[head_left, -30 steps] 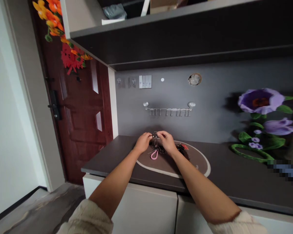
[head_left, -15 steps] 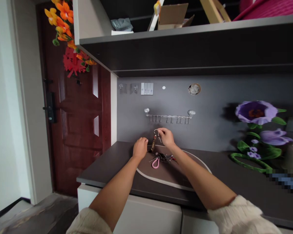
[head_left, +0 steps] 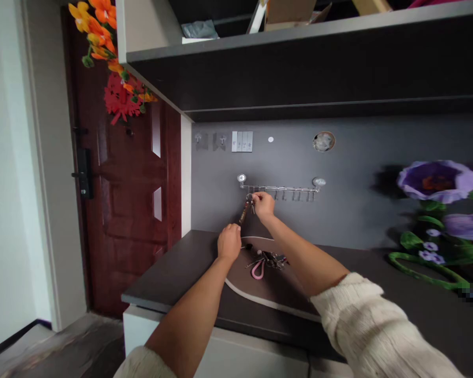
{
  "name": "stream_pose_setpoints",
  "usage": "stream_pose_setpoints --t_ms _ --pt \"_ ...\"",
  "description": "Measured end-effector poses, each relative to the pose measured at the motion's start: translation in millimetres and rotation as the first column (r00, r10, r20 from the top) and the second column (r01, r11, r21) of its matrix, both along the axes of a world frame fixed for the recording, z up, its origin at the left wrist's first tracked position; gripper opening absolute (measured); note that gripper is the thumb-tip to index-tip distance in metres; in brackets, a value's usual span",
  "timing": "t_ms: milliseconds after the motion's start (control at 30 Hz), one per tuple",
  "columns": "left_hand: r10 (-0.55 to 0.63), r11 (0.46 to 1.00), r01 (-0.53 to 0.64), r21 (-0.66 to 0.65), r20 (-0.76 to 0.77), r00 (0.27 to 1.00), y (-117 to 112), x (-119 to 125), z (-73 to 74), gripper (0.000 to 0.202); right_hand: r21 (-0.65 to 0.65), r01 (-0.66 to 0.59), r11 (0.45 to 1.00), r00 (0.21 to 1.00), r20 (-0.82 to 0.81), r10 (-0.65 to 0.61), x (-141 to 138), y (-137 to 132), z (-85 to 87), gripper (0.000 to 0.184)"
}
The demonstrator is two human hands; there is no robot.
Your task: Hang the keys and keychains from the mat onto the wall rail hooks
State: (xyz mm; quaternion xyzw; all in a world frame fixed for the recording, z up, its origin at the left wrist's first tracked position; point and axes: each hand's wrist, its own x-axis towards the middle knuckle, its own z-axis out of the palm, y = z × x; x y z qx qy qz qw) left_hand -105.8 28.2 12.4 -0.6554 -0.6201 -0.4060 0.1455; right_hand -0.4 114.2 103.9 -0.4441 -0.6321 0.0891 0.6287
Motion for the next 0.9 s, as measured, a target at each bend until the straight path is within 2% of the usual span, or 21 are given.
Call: stream_pose_setpoints --t_ms 167,400,900 --pt "0.021 1.0 -0.021 0.008 -0.006 1.0 2 0 -1.5 0.031 -0.035 0.083 0.996 0.997 0.008 -0.082 -12 1 5.9 0.022" --pt "0.018 1.0 -0.018 0.008 0.008 1.0 4 0 -2.1 0.03 -0.051 0.156 0.986 0.987 0.042 -0.154 -19 2 5.2 0.025" --pt "0.02 1.0 -0.02 -0.018 0.023 1.0 4 -2 -1.1 0.03 -0.089 0.175 0.981 0.984 0.043 -0.172 -16 7 -10.9 0.022"
